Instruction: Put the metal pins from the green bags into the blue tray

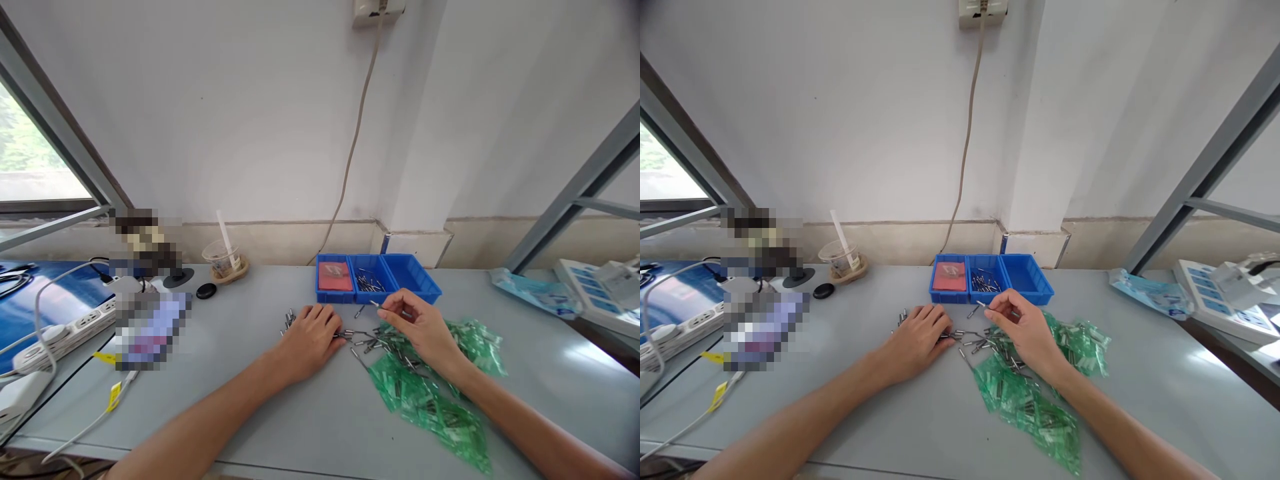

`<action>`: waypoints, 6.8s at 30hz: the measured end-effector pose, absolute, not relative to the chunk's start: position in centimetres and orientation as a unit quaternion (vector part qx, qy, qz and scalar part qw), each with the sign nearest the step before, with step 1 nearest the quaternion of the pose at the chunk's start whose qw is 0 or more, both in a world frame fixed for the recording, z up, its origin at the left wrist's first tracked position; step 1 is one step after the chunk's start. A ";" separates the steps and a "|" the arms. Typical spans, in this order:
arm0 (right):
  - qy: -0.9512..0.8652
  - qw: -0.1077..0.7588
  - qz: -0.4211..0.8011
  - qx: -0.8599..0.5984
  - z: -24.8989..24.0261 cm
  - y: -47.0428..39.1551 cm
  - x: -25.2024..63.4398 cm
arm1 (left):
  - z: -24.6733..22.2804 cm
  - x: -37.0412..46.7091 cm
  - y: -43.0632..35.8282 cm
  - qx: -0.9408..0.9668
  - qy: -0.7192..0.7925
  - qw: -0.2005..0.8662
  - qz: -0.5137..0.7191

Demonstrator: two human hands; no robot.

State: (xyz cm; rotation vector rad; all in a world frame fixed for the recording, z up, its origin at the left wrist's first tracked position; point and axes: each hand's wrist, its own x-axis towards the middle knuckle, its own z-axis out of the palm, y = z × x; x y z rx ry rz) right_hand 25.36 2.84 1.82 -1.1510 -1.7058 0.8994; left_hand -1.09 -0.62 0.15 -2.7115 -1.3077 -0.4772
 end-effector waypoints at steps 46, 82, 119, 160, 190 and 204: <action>-0.891 0.185 0.141 -0.389 1.3 2.7 25.0 | 0.0 -1.2 -0.8 -0.858 -0.484 0.080 -0.155; -0.750 0.389 0.301 -0.442 1.4 2.2 24.8 | 0.0 -1.3 -0.5 -0.874 -0.459 0.054 -0.150; -0.603 0.418 0.543 -0.409 2.8 1.7 24.4 | -0.1 -1.2 -0.6 -0.874 -0.457 0.048 -0.160; -0.633 0.422 0.485 -0.432 3.1 1.4 24.1 | 0.1 -1.2 -0.6 -0.875 -0.457 0.059 -0.150; -0.639 0.418 0.492 -0.419 2.8 1.6 24.0 | -0.2 -1.3 -0.6 -0.875 -0.456 0.060 -0.152; -0.651 0.430 0.457 -0.428 3.6 1.2 23.8 | 0.1 -1.2 -0.5 -0.875 -0.460 0.054 -0.143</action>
